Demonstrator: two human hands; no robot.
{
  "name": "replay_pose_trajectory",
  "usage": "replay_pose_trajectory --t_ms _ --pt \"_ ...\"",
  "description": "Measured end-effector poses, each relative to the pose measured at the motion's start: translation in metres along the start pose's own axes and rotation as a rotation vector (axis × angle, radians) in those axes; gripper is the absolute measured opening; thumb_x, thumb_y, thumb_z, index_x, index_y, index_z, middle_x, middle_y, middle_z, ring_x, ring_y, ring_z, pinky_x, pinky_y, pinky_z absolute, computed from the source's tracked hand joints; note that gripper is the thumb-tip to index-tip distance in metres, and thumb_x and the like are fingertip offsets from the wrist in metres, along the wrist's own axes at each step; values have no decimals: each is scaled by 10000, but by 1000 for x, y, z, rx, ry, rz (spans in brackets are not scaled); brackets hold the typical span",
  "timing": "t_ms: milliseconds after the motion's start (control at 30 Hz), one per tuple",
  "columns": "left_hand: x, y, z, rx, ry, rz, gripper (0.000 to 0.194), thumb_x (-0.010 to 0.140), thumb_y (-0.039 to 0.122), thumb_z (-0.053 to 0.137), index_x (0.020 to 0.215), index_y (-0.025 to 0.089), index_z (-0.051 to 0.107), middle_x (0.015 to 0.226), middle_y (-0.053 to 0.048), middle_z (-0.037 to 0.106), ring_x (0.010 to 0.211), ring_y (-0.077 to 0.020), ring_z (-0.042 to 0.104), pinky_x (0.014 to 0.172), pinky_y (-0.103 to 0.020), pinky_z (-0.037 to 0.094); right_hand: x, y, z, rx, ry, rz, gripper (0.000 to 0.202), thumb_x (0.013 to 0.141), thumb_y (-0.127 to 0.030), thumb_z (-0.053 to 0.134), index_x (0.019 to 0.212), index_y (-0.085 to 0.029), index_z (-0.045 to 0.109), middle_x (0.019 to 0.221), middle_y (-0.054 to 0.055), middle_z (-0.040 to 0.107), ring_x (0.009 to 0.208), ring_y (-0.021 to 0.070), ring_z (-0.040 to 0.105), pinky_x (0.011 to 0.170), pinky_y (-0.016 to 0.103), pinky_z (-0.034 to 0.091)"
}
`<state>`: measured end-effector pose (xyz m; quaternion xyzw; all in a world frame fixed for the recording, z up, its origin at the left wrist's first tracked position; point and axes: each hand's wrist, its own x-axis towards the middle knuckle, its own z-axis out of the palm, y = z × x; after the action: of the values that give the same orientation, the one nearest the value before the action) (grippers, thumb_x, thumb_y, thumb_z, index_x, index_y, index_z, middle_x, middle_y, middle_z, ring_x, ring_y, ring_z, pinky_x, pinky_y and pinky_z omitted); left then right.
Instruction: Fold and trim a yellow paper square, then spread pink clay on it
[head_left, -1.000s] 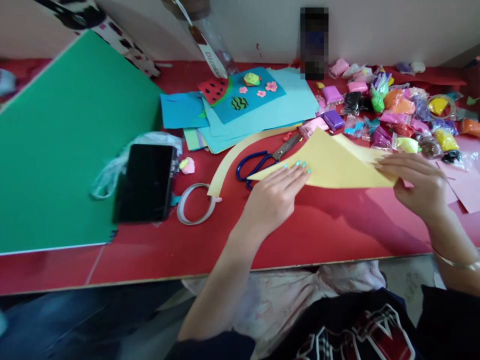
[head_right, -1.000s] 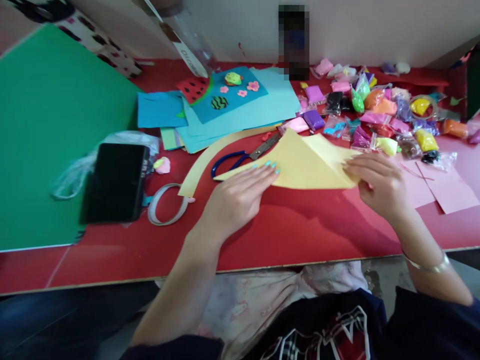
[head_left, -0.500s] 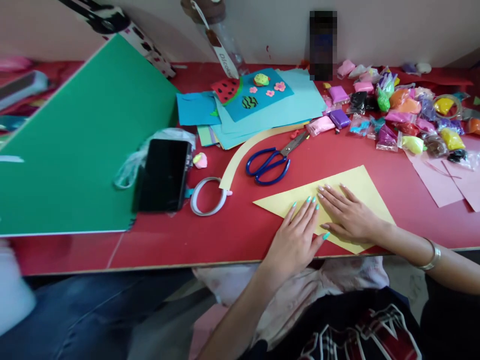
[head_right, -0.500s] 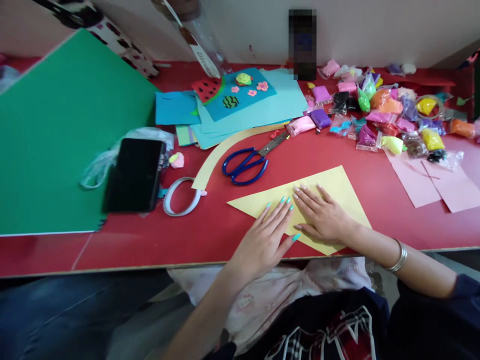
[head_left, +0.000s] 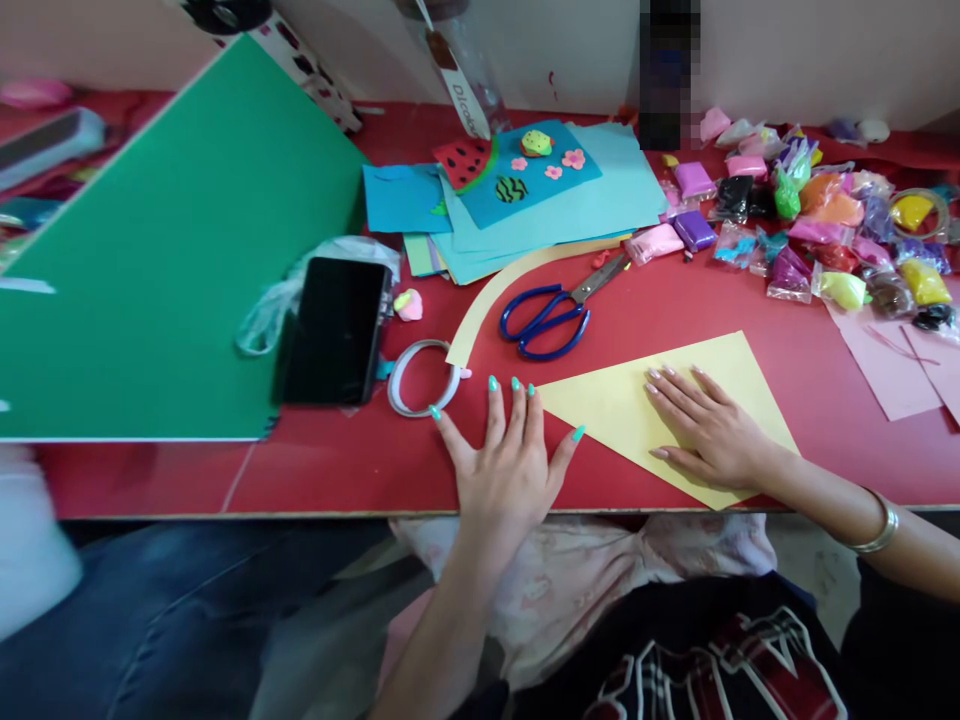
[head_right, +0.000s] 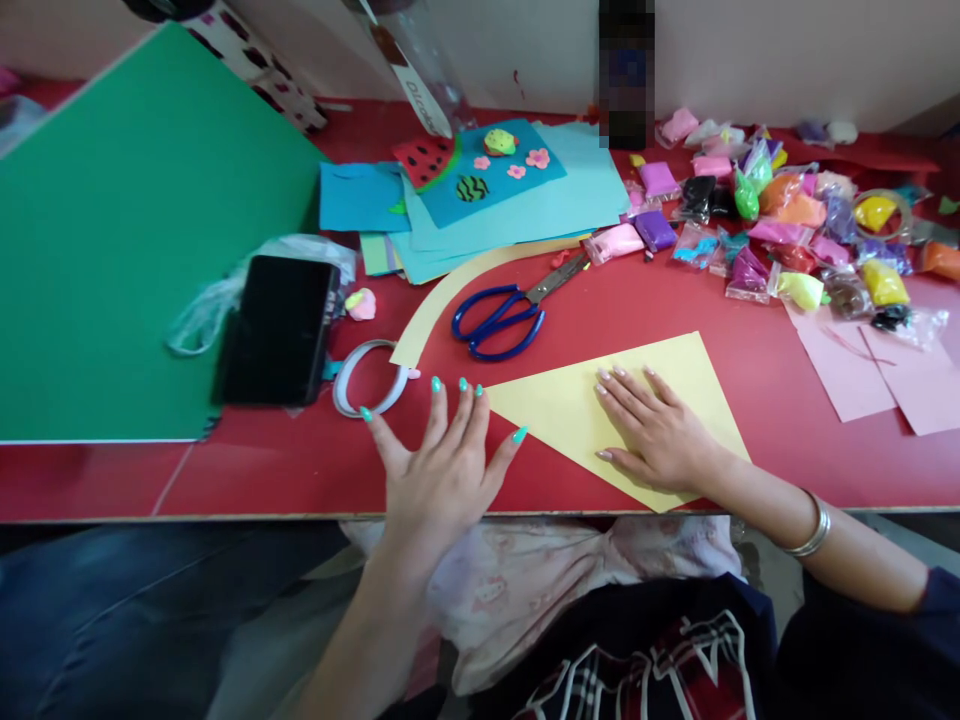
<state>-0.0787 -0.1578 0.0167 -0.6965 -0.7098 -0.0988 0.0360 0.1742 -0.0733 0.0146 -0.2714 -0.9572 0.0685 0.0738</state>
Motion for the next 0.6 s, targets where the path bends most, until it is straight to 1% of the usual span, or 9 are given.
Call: replay_pose_trajectory --t_ms 67,100,167,233,300,400,433,500,600 --pt "0 14 2 8 35 -7 670 984 496 277 1470 38 319 1408 -306 456 1377 -436 367 1063 -778 72 0 0 -1 8 -8 3 702 973 -494 365 1535 -120 173 1573 131 257 1477 256 210 1197 509 221" --pt "-1 21 3 -2 31 38 665 982 495 289 1467 41 327 1430 -299 432 1387 -426 357 1080 -761 79 0 0 -2 12 -12 3 685 976 -486 360 1529 -114 201 1573 131 258 1477 255 211 1198 506 220" --pt "-5 34 5 -45 -14 200 638 988 484 274 1455 57 357 1464 -257 410 1396 -381 363 1130 -700 84 -2 -2 -3 23 -15 3 647 984 -456 351 1517 -106 243 1572 132 264 1475 253 217 1198 504 221" --pt "-13 39 7 -74 -66 307 644 992 494 240 1455 63 357 1475 -228 410 1393 -349 382 1157 -660 55 -8 -5 -3 28 -8 8 630 987 -429 352 1518 -107 242 1568 137 274 1474 252 221 1196 508 226" --pt "-19 36 7 -59 -70 259 700 983 535 220 1476 46 301 1469 -251 405 1386 -367 387 1137 -687 -10 -15 -9 -3 20 6 25 651 982 -425 372 1530 -119 199 1562 139 287 1473 250 222 1195 512 231" --pt "-24 19 4 -37 -43 147 759 967 586 224 1507 53 209 1459 -288 393 1356 -394 421 1093 -719 -90 -27 -12 -4 15 19 41 697 968 -435 412 1536 -120 160 1555 150 303 1468 258 238 1186 525 251" --pt "-24 14 3 -45 -37 143 752 967 584 233 1510 64 205 1456 -287 399 1340 -392 444 1093 -714 -101 -30 -12 -5 26 25 37 694 962 -432 426 1530 -115 184 1553 159 308 1466 264 246 1180 527 269" --pt "-23 6 -1 -68 -23 166 736 962 589 272 1501 89 246 1441 -273 433 1307 -386 486 1097 -701 -116 -35 -10 -9 64 76 7 627 950 -396 460 1487 -115 301 1531 172 359 1453 275 284 1154 522 326" --pt "-25 4 -5 -81 33 197 776 903 660 379 1450 109 366 1378 -277 508 1251 -403 536 1087 -711 -139 -40 -5 -18 117 257 -37 448 906 -264 528 1340 -158 488 1390 170 538 1365 278 434 1083 512 423"
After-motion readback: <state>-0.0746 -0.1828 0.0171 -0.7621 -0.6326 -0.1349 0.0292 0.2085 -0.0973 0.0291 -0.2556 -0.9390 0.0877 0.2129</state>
